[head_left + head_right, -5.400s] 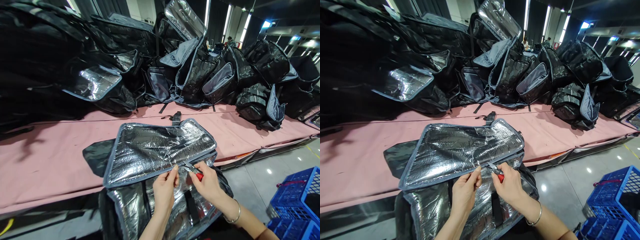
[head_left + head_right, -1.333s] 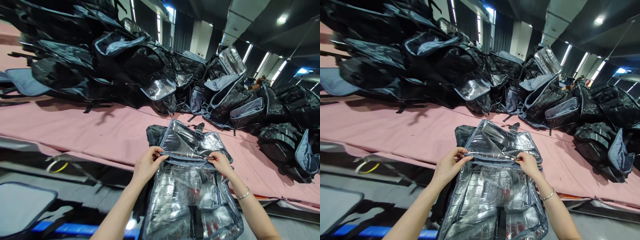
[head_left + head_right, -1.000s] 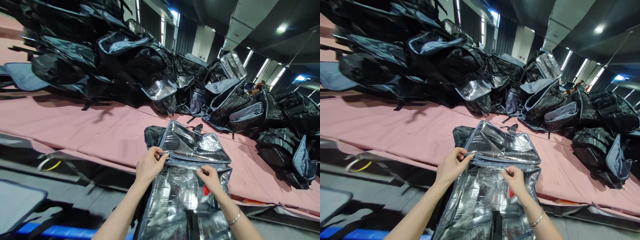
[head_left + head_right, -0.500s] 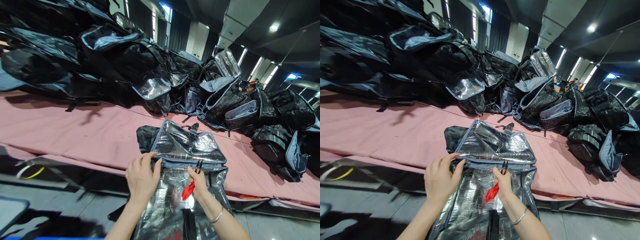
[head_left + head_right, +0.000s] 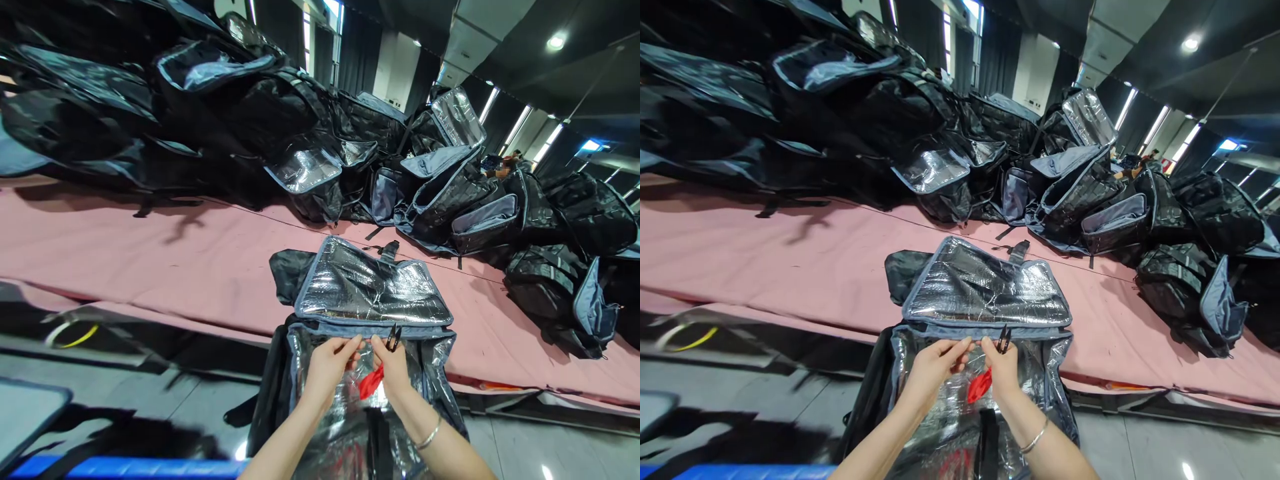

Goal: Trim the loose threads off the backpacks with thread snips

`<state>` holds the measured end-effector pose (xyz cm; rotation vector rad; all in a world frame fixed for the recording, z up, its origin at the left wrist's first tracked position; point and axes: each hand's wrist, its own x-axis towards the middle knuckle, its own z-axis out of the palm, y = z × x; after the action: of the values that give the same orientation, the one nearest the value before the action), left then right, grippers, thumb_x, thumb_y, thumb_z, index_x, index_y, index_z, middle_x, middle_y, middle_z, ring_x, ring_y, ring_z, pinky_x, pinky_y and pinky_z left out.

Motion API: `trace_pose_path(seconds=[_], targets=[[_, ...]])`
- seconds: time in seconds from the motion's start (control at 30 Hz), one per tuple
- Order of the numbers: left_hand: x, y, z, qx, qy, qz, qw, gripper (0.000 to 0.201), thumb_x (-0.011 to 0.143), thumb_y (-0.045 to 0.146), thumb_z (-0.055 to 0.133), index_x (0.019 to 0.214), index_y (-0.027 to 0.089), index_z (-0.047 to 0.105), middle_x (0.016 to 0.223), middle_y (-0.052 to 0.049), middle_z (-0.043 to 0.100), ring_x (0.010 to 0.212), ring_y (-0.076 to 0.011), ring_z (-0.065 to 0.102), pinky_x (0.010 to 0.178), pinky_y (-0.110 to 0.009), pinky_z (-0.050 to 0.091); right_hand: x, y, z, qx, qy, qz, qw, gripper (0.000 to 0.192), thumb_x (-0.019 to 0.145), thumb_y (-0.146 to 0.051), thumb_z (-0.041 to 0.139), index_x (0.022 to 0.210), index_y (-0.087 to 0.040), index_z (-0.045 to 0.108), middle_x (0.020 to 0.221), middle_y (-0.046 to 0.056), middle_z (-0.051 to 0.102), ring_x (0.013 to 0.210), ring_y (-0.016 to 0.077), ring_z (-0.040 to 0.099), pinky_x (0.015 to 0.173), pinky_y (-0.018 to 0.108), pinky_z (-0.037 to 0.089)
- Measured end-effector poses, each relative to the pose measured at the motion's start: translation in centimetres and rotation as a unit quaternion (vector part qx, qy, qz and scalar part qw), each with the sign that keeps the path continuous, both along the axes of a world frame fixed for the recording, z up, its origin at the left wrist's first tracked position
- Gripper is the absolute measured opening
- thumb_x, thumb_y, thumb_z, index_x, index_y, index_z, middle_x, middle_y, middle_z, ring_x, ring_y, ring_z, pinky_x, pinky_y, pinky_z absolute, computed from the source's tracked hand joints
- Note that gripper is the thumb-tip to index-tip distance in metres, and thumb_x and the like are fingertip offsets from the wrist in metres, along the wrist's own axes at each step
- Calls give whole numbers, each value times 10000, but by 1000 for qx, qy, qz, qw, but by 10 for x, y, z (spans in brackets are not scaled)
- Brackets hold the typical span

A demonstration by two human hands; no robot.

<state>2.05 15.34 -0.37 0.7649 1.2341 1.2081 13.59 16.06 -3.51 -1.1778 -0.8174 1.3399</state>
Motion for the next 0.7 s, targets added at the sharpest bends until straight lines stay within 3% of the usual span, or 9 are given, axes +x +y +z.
trace_pose_path(seconds=[0.13, 0.23, 0.3, 0.37, 0.47, 0.7], targets=[[1, 0, -5, 8, -8, 17, 1000, 486, 463, 574, 748, 637, 129, 660, 541, -17, 590, 488, -119, 475, 487, -241, 404, 6, -6, 11, 36, -107, 44, 993, 311, 697, -449, 644, 658, -141, 642, 510, -28, 488, 462, 84, 346, 454, 218, 275], [1, 2, -11, 15, -6, 30, 999, 481, 462, 574, 748, 618, 128, 658, 524, -10, 578, 486, -110, 459, 474, -225, 378, 11, -9, 25, 103, -226, 44, 968, 176, 745, -318, 599, 694, -165, 668, 664, 12, 619, 611, 138, 507, 584, 241, 398], [2, 3, -15, 20, -3, 37, 999, 482, 456, 577, 747, 611, 130, 655, 516, -5, 571, 492, -109, 458, 476, -222, 370, 12, -8, 35, 164, -334, 29, 928, 164, 758, -196, 538, 834, -190, 683, 802, 21, 666, 724, 165, 573, 689, 268, 443], [2, 3, -18, 25, 0, 43, 999, 488, 450, 582, 743, 617, 133, 651, 525, -6, 574, 504, -117, 469, 488, -229, 378, 13, -3, 42, 209, -431, 31, 877, 329, 725, -97, 497, 978, -225, 664, 935, 26, 673, 832, 180, 602, 765, 290, 455], [3, 3, -21, 31, 7, 48, 998, 483, 456, 578, 736, 632, 137, 647, 550, -12, 588, 512, -128, 482, 501, -243, 391, 10, 3, 46, 249, -511, 43, 821, 419, 692, -43, 490, 1008, -265, 653, 976, 18, 669, 892, 177, 611, 767, 276, 463], [3, 1, -23, 43, 34, 50, 997, 436, 508, 554, 711, 622, 138, 647, 531, -11, 577, 494, -131, 474, 488, -248, 386, 5, 6, 42, 244, -544, 39, 802, 331, 673, -34, 516, 854, -258, 679, 873, 1, 674, 816, 168, 621, 684, 252, 448]])
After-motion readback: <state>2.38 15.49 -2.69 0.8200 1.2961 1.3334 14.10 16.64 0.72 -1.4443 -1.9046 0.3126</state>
